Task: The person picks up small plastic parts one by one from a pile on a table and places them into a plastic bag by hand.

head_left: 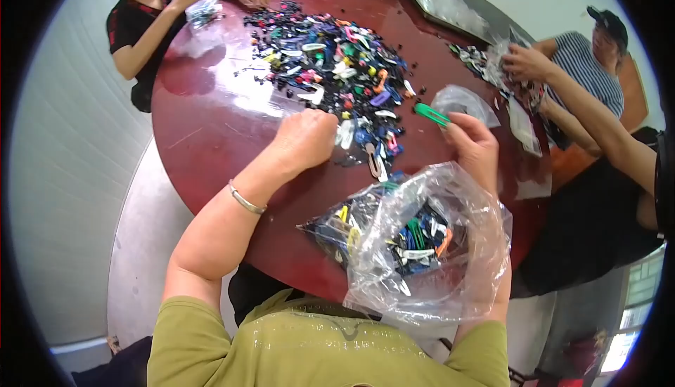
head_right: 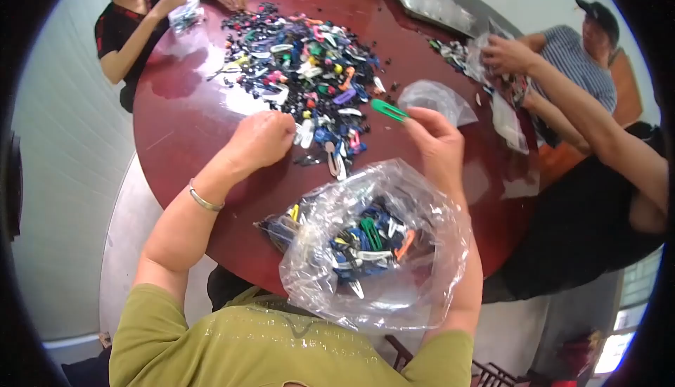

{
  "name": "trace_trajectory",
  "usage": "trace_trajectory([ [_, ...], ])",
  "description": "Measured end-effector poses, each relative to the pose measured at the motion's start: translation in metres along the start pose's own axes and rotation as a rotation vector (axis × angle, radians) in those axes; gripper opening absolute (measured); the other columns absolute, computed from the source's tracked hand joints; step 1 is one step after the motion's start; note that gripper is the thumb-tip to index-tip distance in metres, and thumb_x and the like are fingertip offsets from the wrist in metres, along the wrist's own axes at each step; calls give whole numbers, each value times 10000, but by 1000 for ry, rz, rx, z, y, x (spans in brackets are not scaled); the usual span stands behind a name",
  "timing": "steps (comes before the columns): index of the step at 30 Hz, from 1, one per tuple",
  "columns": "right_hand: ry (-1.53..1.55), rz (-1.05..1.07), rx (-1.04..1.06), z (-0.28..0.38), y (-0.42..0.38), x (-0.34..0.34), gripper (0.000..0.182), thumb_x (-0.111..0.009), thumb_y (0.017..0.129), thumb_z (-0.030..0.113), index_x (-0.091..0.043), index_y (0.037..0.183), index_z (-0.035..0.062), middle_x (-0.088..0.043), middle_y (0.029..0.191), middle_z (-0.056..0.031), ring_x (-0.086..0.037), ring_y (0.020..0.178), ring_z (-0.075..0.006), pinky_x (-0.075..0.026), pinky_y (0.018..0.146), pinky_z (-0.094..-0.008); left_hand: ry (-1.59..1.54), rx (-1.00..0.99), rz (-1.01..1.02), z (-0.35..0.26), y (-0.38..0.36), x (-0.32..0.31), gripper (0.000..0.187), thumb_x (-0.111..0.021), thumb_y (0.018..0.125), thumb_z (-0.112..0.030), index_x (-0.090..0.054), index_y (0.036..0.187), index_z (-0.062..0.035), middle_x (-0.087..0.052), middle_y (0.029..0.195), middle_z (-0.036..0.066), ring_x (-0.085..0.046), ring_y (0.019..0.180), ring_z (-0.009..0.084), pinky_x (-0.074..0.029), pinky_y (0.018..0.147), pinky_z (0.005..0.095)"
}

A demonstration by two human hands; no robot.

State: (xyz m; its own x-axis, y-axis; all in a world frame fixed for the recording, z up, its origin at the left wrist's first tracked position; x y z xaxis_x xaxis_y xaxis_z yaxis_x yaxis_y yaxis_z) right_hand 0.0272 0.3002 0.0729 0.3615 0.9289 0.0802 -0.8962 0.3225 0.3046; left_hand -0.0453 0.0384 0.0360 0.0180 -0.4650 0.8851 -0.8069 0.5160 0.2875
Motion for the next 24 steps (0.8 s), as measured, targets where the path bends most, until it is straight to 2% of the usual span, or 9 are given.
trace_trajectory([
  [5,217,55,181,68,-24,28,191,-655,817,9,-596,998,-13,-609,870,-65,-559,766,-129,-447,680,-252,9,-46,-43,2,1,-5,121,-533,775,-114,-629,746,-46,-638,751,177,-630,772,360,-505,678,461],
  [9,181,407,565,120,-55,10,141,-690,789,27,-617,909,24,-615,850,-106,-538,748,-174,-429,667,-281,-10,-15,-13,-3,3,0,124,-523,779,-94,-632,767,-35,-645,775,169,-628,801,363,-504,695,459],
  [10,194,484,531,121,-58,9,113,-687,800,44,-632,893,12,-623,864,-115,-552,785,-192,-445,689,-307,-21,-15,-12,-3,3,0,127,-521,781,-86,-636,784,-32,-647,782,167,-628,809,363,-504,702,457],
  [14,-10,332,375,92,-40,12,164,-627,843,62,-654,991,-2,-643,948,-105,-578,870,-187,-462,775,-306,-80,-40,-65,-7,0,6,154,-515,791,-63,-646,863,-25,-651,832,165,-625,843,359,-501,732,450],
  [15,26,167,116,67,-31,16,173,-588,860,47,-658,1011,1,-647,968,-91,-579,854,-137,-450,790,-250,-89,-37,-75,-7,-1,6,158,-515,792,-61,-646,874,-25,-651,843,167,-624,848,359,-499,737,449],
  [17,104,154,-101,23,-17,6,183,-582,863,38,-661,1025,2,-654,937,-64,-575,831,-92,-445,781,-215,-102,-39,-100,-6,-1,8,167,-515,796,-56,-644,896,-25,-650,866,170,-623,856,359,-497,748,447],
  [19,-256,228,-84,3,-15,-12,194,-603,853,36,-657,1035,-6,-659,894,-48,-581,811,-80,-467,741,-227,-141,-43,-147,-5,-1,8,160,-515,795,-58,-644,882,-24,-650,876,167,-622,853,358,-497,747,446],
  [23,-44,403,-316,-38,-29,-50,192,-662,807,12,-668,995,-21,-651,947,-36,-601,823,-85,-491,697,-221,-197,-44,-158,-8,-3,15,155,-512,787,-56,-644,862,-23,-651,865,163,-622,833,360,-497,733,438],
  [24,-177,454,-101,-32,-24,-55,216,-679,789,11,-670,1005,-4,-635,973,-40,-599,815,-88,-491,687,-225,-215,-62,-172,-10,-3,18,147,-522,783,-51,-644,860,-21,-651,854,162,-628,810,347,-501,715,427],
])
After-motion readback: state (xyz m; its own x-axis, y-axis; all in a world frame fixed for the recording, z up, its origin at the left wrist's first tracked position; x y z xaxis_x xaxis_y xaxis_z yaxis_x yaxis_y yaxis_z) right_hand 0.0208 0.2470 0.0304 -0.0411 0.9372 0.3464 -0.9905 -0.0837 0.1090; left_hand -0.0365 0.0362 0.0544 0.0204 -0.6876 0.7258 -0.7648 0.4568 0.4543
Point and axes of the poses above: each hand's wrist, its own y-axis towards the middle knuckle, its own x-axis out of the back of the hand, z = x × y, the point moved 7 cm from there along y, towards the middle knuckle
